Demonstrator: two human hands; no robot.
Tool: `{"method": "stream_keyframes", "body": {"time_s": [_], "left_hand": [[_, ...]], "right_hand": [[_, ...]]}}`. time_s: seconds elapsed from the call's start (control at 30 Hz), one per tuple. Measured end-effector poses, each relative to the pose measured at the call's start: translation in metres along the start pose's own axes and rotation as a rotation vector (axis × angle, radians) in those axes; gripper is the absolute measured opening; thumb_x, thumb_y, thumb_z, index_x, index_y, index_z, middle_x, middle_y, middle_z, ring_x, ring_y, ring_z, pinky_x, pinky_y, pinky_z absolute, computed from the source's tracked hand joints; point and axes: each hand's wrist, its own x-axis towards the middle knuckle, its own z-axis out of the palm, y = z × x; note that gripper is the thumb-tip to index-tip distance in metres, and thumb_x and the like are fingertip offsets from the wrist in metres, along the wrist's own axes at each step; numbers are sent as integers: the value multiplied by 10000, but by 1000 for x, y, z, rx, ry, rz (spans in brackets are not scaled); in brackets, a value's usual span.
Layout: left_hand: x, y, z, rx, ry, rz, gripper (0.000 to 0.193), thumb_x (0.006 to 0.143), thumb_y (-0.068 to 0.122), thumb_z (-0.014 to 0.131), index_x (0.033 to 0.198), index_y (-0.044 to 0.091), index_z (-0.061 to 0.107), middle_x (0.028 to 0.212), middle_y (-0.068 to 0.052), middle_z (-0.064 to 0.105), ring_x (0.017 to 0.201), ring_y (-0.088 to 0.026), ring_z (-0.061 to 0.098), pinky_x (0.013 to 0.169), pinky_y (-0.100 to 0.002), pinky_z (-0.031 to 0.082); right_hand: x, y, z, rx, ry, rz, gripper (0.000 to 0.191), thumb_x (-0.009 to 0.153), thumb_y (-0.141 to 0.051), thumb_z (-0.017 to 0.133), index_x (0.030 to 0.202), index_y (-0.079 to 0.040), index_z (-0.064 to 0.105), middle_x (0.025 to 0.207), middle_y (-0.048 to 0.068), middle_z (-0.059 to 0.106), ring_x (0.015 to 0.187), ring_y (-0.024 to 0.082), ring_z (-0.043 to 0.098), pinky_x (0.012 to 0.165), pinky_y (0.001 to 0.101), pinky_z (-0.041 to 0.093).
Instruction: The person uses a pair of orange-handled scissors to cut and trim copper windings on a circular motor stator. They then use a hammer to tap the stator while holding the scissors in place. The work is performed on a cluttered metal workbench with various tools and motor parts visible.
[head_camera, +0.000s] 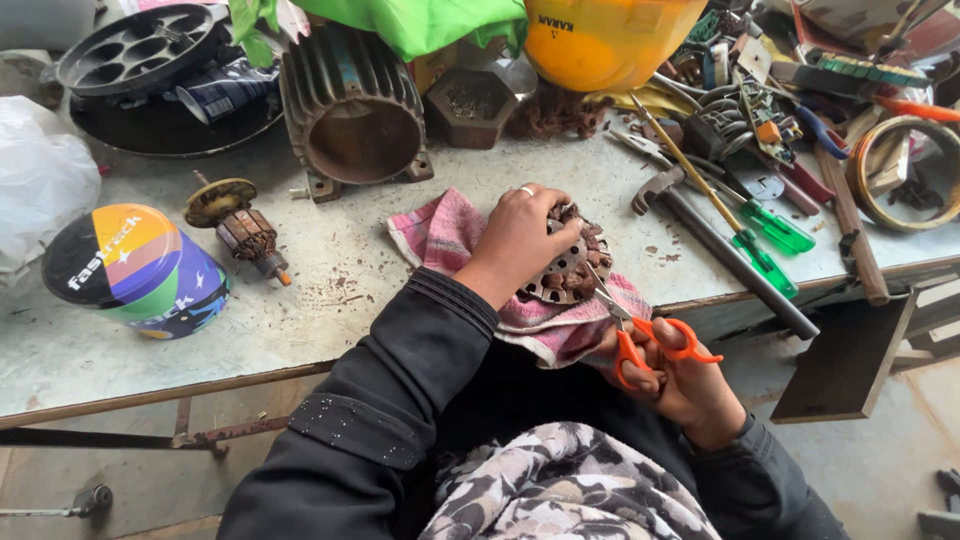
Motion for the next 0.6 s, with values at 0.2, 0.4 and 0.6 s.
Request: {"method": "stream_keyframes", "body": {"time_s": [0.2,0.4,0.6], "left_hand": [[0,2,0,46,-18,-6,393,866,328,728,1071,-7,734,1062,-191,715,1023,-374,662,948,-448,507],[-1,6,1,61,-24,-15,389,871,318,726,1089,-4,727,1077,-183,713,1026,-367,659,944,-447,510],[-3,5,3,68,43,35,367,861,302,725,1078,6,726,1084,-178,715,1026,-378,662,952,-451,508]], "right_hand": [[1,9,10,-83,88,22,576,921,-538,593,1083,12,652,571,59,545,478,117,458,424,243,299],[9,32,10,-315,68,-188,436,909,-334,744,1082,52,643,698,85,643,587,144,607,538,268,466],[21,57,23,-497,239,-299,393,835,-205,775,1137,17,653,762,55,682,605,105,632,544,256,496]]}}
